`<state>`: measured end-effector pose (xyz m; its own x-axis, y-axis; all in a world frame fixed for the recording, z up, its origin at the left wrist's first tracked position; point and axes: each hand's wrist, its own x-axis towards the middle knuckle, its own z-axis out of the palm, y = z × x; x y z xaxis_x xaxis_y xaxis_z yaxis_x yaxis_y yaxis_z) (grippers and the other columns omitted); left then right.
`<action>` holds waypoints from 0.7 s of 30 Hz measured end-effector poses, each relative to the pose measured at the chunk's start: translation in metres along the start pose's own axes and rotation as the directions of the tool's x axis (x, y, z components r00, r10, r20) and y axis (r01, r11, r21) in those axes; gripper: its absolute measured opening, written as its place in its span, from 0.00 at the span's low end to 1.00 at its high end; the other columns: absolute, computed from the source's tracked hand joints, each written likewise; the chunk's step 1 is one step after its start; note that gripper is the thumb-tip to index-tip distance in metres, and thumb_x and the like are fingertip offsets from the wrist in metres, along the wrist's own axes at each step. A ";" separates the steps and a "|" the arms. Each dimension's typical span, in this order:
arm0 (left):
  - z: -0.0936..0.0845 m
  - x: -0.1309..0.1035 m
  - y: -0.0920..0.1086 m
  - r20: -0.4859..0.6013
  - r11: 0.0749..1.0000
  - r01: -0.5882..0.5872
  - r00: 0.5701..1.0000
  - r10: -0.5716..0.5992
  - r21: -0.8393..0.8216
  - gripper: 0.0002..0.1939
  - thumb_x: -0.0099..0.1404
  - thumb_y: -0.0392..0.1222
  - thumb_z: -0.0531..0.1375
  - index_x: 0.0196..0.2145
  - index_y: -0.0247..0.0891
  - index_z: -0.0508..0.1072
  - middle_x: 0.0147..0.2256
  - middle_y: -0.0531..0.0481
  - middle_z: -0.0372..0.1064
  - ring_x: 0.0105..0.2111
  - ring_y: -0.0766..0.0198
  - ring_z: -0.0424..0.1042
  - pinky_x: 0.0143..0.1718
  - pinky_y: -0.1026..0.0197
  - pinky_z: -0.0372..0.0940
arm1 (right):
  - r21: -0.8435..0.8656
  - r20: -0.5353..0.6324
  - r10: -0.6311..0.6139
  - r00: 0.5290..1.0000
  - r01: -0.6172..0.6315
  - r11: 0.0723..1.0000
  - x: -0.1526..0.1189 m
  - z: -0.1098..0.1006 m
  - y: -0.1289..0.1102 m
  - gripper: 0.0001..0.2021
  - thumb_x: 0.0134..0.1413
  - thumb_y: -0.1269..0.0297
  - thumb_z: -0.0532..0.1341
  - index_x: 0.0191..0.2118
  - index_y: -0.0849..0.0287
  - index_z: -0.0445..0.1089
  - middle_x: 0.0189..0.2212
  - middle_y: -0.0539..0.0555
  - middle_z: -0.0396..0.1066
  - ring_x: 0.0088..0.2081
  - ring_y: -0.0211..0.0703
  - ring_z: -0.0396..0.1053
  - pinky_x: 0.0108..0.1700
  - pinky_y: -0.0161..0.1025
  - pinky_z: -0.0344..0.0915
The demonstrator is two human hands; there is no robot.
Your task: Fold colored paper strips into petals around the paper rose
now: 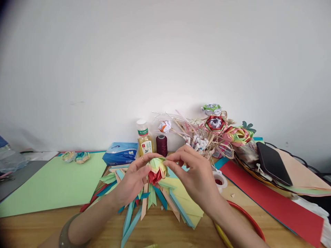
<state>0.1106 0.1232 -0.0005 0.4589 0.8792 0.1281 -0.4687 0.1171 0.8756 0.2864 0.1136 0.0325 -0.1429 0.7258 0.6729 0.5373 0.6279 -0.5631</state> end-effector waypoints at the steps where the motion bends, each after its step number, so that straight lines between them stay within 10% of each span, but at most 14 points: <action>1: 0.001 0.001 0.001 -0.020 1.000 0.027 0.999 -0.027 -0.016 0.19 0.56 0.50 0.65 0.42 0.38 0.73 0.31 0.49 0.71 0.28 0.66 0.71 0.26 0.66 0.70 | 0.103 0.085 0.141 0.986 -0.149 0.983 0.002 -0.002 -0.001 0.07 0.54 0.63 0.62 0.27 0.57 0.71 0.24 0.50 0.67 0.26 0.38 0.64 0.27 0.35 0.60; 5: 0.004 0.002 0.004 -0.081 0.996 0.083 0.993 -0.086 -0.035 0.20 0.57 0.54 0.62 0.39 0.35 0.73 0.26 0.50 0.72 0.23 0.66 0.71 0.21 0.66 0.69 | 0.355 0.423 0.419 0.804 -0.572 0.740 0.008 -0.004 0.002 0.16 0.48 0.52 0.64 0.23 0.59 0.67 0.19 0.46 0.59 0.21 0.34 0.54 0.23 0.33 0.50; 10: 0.006 0.002 0.003 -0.133 0.993 0.109 0.985 -0.113 -0.039 0.22 0.54 0.56 0.64 0.38 0.34 0.73 0.23 0.52 0.71 0.20 0.68 0.70 0.19 0.67 0.68 | 0.426 0.623 0.432 0.652 -0.746 0.512 0.004 0.002 0.008 0.20 0.43 0.49 0.67 0.22 0.60 0.63 0.17 0.43 0.50 0.20 0.31 0.42 0.22 0.34 0.39; 14: 0.005 0.004 0.003 -0.157 0.989 0.124 0.978 -0.135 -0.075 0.20 0.55 0.55 0.63 0.34 0.33 0.73 0.22 0.52 0.70 0.18 0.70 0.69 0.18 0.69 0.67 | 0.435 0.611 0.444 0.655 -0.747 0.503 0.003 0.006 0.009 0.22 0.45 0.47 0.65 0.20 0.59 0.59 0.17 0.42 0.48 0.20 0.31 0.40 0.22 0.34 0.37; 21: 0.005 0.006 0.004 -0.160 0.984 0.131 0.976 -0.150 -0.122 0.18 0.57 0.53 0.62 0.30 0.32 0.72 0.23 0.51 0.71 0.17 0.70 0.70 0.17 0.70 0.67 | 0.387 0.381 0.463 0.800 -0.593 0.706 0.002 0.006 0.004 0.20 0.53 0.47 0.58 0.23 0.59 0.63 0.15 0.43 0.51 0.20 0.33 0.45 0.21 0.33 0.42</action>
<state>0.1150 0.1269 0.0061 0.3976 0.9140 -0.0808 -0.4927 0.2870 0.8215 0.2835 0.1187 0.0287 -0.1817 0.9788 0.0950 0.1425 0.1218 -0.9823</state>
